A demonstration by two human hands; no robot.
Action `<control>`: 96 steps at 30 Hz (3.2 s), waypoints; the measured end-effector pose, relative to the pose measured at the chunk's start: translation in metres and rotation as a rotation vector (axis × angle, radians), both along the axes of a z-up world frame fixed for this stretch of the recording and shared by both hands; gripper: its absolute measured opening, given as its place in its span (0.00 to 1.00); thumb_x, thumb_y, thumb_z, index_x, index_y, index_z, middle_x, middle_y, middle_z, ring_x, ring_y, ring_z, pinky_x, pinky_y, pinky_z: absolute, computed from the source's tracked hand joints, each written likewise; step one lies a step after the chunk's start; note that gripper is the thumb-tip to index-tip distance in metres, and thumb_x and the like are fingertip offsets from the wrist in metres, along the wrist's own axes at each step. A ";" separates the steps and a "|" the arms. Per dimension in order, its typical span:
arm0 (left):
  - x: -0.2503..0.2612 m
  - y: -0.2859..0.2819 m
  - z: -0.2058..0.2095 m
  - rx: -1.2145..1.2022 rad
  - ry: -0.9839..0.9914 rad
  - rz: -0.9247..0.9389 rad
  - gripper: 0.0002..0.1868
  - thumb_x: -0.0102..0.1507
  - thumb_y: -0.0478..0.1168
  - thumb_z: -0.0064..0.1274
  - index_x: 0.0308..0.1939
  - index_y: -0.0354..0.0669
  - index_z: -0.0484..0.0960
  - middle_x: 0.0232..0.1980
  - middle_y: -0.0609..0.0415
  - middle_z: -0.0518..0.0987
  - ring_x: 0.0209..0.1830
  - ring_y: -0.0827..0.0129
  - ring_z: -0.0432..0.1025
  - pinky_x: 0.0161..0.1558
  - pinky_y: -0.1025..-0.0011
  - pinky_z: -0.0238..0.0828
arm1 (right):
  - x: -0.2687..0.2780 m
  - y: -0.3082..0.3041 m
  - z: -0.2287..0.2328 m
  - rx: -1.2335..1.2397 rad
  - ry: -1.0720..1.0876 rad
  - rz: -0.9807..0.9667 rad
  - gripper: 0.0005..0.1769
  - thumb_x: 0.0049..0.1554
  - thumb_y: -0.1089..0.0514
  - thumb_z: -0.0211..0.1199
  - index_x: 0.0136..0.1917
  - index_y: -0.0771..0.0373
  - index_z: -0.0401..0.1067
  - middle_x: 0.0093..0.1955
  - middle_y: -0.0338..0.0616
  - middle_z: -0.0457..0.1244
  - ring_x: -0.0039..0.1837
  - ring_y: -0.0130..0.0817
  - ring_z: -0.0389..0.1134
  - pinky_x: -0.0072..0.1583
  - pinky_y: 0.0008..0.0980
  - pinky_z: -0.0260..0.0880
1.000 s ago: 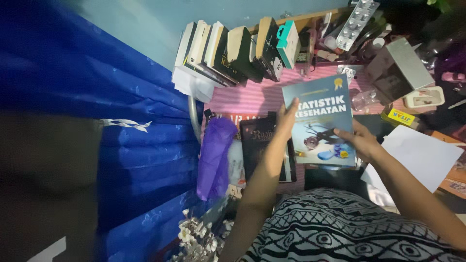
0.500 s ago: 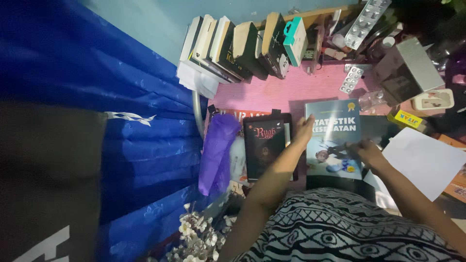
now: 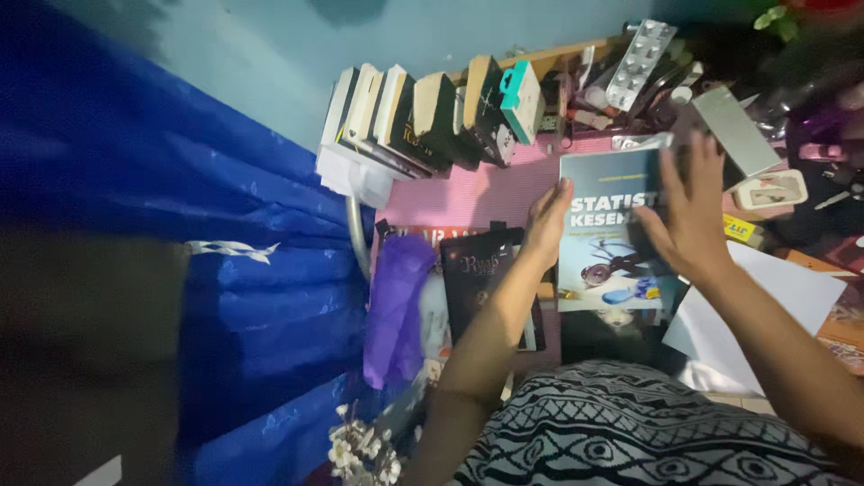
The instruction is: The person picks up several books and papers from a cluttered desk, flips through their pages, and places them into a new stack. They also retrieve papers from a purple plastic bag and add them to the stack.
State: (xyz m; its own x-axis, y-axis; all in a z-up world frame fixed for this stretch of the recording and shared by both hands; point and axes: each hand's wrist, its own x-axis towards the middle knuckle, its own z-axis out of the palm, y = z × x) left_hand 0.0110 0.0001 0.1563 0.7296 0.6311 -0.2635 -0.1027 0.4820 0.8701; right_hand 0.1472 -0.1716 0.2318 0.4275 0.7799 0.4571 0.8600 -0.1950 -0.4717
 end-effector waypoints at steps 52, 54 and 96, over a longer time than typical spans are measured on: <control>-0.024 0.013 0.028 0.296 0.136 0.002 0.28 0.65 0.49 0.58 0.60 0.29 0.78 0.59 0.40 0.81 0.56 0.64 0.73 0.58 0.66 0.70 | 0.022 0.013 -0.007 0.433 1.455 0.084 0.10 0.70 0.60 0.56 0.63 0.63 0.70 0.58 0.41 0.67 0.58 0.29 0.67 0.63 0.33 0.67; -0.017 0.017 0.021 0.252 0.144 0.162 0.31 0.71 0.56 0.49 0.65 0.31 0.75 0.62 0.43 0.79 0.60 0.67 0.71 0.61 0.68 0.66 | 0.022 0.015 -0.007 0.451 1.483 0.098 0.11 0.72 0.57 0.57 0.64 0.64 0.68 0.58 0.43 0.65 0.59 0.32 0.65 0.65 0.36 0.66; -0.032 0.002 -0.041 -0.438 -0.212 0.128 0.31 0.74 0.61 0.42 0.58 0.35 0.80 0.54 0.46 0.80 0.52 0.63 0.73 0.55 0.63 0.70 | 0.010 0.010 -0.031 0.215 2.043 0.092 0.30 0.64 0.41 0.59 0.71 0.61 0.67 0.65 0.45 0.66 0.63 0.35 0.67 0.66 0.40 0.65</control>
State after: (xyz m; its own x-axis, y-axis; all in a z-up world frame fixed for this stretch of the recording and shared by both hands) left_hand -0.0211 0.0020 0.1149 0.7199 0.5822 -0.3778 -0.3373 0.7692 0.5427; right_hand 0.1576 -0.1620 0.2005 0.3003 0.8346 -0.4617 -0.8272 -0.0131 -0.5617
